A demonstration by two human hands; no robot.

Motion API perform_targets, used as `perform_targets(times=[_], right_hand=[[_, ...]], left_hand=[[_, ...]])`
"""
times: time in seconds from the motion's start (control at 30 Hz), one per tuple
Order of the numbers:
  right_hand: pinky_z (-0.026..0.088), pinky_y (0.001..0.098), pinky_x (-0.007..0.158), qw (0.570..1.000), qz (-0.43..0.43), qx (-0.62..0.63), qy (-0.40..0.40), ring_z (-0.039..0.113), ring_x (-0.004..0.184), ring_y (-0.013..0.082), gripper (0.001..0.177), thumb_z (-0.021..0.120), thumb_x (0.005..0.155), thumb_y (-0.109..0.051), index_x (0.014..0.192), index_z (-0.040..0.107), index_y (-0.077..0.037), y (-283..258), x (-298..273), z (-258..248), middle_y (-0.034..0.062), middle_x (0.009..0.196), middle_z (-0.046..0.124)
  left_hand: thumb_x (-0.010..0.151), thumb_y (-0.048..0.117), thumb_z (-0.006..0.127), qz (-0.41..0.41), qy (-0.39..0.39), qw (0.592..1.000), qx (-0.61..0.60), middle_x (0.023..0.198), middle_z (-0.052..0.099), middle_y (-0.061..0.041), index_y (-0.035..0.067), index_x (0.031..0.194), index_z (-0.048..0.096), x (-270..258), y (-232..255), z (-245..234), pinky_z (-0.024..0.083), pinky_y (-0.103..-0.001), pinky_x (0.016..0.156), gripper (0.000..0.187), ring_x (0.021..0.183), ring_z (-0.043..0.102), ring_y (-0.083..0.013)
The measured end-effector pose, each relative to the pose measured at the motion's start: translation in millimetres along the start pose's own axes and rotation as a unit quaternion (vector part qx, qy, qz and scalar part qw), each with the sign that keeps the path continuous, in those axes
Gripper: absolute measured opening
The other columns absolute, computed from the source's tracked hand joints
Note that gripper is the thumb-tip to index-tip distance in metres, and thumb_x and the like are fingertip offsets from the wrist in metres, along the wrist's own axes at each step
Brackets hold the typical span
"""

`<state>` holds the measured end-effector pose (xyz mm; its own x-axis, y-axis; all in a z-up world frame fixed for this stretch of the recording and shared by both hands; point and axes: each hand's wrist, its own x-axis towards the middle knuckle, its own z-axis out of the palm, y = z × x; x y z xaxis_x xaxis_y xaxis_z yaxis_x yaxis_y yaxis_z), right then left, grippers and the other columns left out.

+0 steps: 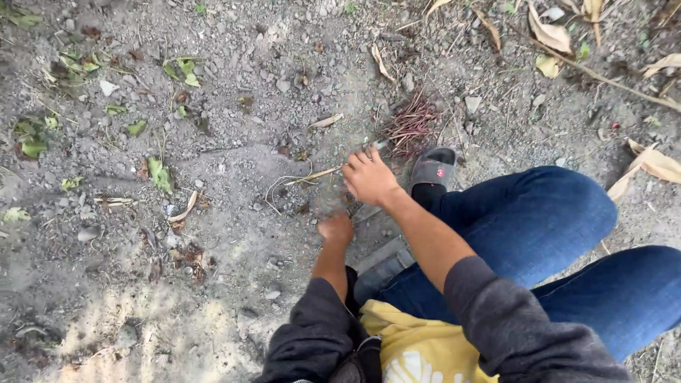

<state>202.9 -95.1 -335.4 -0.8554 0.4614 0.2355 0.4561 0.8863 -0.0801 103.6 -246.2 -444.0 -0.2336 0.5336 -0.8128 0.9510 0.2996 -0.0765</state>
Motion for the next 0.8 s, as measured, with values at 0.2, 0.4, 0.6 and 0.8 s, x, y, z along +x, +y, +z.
perform_targets(times=[0.2,0.4,0.6,0.8], right_hand=[[0.042,0.0499,0.100,0.997,0.052,0.033,-0.049,0.059,0.114,0.0297,0.030,0.059,0.095,-0.038,0.113,0.066,-0.015,20.7,6.8,-12.4,0.0077,0.109,0.058],[0.044,0.0500,0.100,0.984,0.117,0.089,-0.103,0.057,0.120,0.0336,0.027,0.059,0.096,-0.033,0.113,0.064,-0.012,20.0,24.5,-62.2,0.0102,0.116,0.056],[0.041,0.0545,0.097,0.966,0.220,0.081,0.105,0.057,0.121,0.0405,0.042,0.076,0.084,-0.024,0.119,0.060,-0.009,62.8,11.5,-268.1,0.0164,0.120,0.057],[0.043,0.0478,0.093,0.906,0.312,0.045,0.281,0.058,0.111,0.0410,0.029,0.070,0.099,-0.008,0.125,0.060,0.002,129.9,-179.3,-375.4,0.0231,0.121,0.064]], left_hand=[[0.106,0.043,0.048,-0.030,0.149,0.985,-0.085,0.136,0.058,-0.018,0.008,0.137,0.057,-33.7,10.3,32.9,0.046,-0.054,0.106,0.048,0.127,0.058,-0.0363],[0.102,0.042,0.042,0.005,0.162,0.943,-0.292,0.110,0.073,-0.022,0.004,0.112,0.068,-37.6,1.7,24.3,0.053,-0.063,0.091,0.047,0.106,0.069,-0.0484],[0.091,0.022,0.062,0.206,0.286,0.843,-0.407,0.094,0.068,-0.031,0.003,0.108,0.065,-100.4,54.3,-150.7,0.051,-0.057,0.081,0.026,0.098,0.066,-0.0544],[0.095,0.027,0.060,0.472,0.367,0.728,-0.335,0.094,0.063,-0.011,0.009,0.117,0.055,-239.9,184.1,-345.0,0.044,-0.044,0.076,0.029,0.083,0.058,-0.0313]])
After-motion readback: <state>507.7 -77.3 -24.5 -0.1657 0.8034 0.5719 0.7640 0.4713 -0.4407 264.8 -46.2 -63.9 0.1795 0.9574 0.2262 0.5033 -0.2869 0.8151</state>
